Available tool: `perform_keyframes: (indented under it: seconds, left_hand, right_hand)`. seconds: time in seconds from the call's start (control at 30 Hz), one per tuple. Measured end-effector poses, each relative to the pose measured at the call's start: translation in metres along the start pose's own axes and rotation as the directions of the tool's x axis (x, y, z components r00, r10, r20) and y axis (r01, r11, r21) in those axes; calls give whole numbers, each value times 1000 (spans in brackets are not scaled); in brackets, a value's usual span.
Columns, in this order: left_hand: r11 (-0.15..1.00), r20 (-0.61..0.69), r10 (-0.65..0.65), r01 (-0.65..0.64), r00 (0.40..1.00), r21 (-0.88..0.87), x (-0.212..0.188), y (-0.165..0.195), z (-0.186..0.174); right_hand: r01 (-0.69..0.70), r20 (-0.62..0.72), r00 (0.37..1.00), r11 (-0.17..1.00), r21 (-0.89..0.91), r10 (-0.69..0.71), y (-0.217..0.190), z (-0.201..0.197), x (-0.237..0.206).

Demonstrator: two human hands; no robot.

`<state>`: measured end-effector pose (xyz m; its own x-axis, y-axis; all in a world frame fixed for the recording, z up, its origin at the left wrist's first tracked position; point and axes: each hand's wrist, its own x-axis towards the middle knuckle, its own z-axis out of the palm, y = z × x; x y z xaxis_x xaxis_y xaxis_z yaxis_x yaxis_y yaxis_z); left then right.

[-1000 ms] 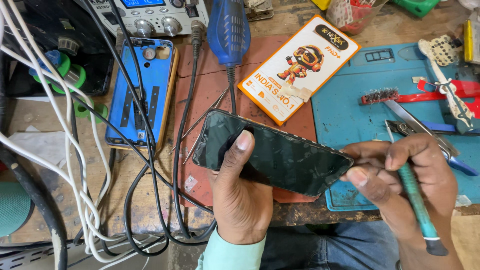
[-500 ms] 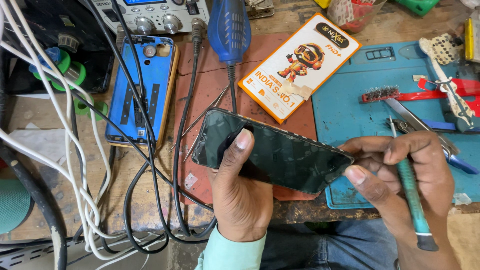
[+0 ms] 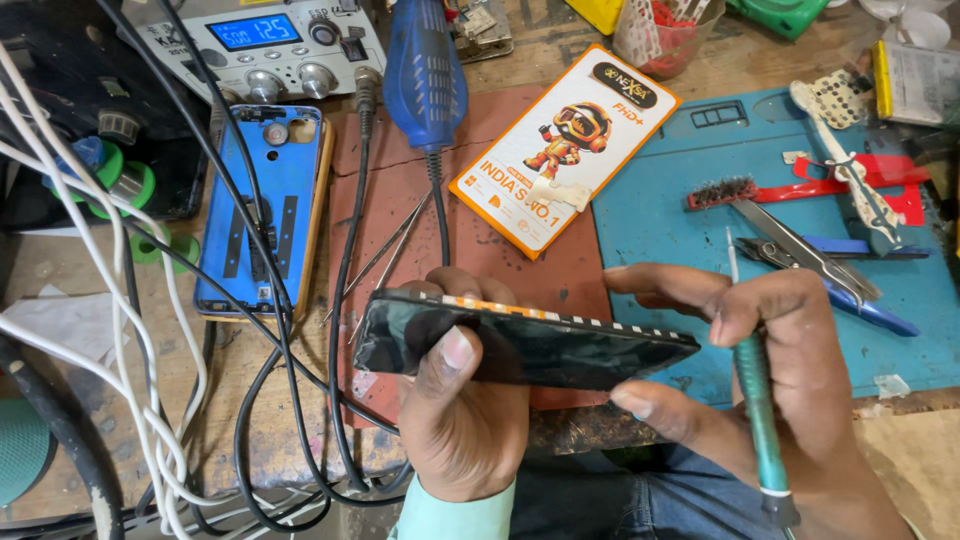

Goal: The person uses a prying tool to separate the smartphone screen from the frame, then opens the device to reveal the internal components. They reconnect a ribbon cable to the motherboard and test the touchscreen by entering a PIN on the lock screen.

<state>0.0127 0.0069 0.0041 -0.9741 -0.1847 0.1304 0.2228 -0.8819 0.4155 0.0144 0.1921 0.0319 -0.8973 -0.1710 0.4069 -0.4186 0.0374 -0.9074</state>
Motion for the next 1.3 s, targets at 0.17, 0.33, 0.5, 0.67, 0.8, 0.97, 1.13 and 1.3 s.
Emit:
perform_keyframes:
  seconds: [0.17,0.33,0.5,0.67,0.8,0.97,1.13,1.3]
  left_hand:
    - [999,113,-41,44,993,-23,-1,1,-3]
    - [993,246,-80,54,966,107,2,14,2]
    - [608,321,-123,-184,939,772,6,69,25]
    - [-230,564,-220,-604,796,763,18,91,29]
    - [-378,530,-250,-586,810,717,15,85,23]
    - [-424,552,-235,-595,801,683,8,79,18]
    - [-479,505,-235,-551,831,684,1,72,13]
    - [-514,488,-233,-532,841,672,-4,68,7]
  right_hand:
    - [-36,123,992,999,6,35,-16,10,4]
    - [179,82,984,932,-314,-161,-33,12,11]
    - [331,196,943,804,-494,-268,-49,0,20]
    - [487,276,868,600,-634,-413,-32,4,16]
    - [486,230,850,536,-690,-474,-9,14,5]
    - [456,206,858,513,-727,-471,1,19,-4]
    - [424,203,879,511,-748,-432,4,21,-11]
    - [384,176,904,560,-734,-390,12,20,-18]
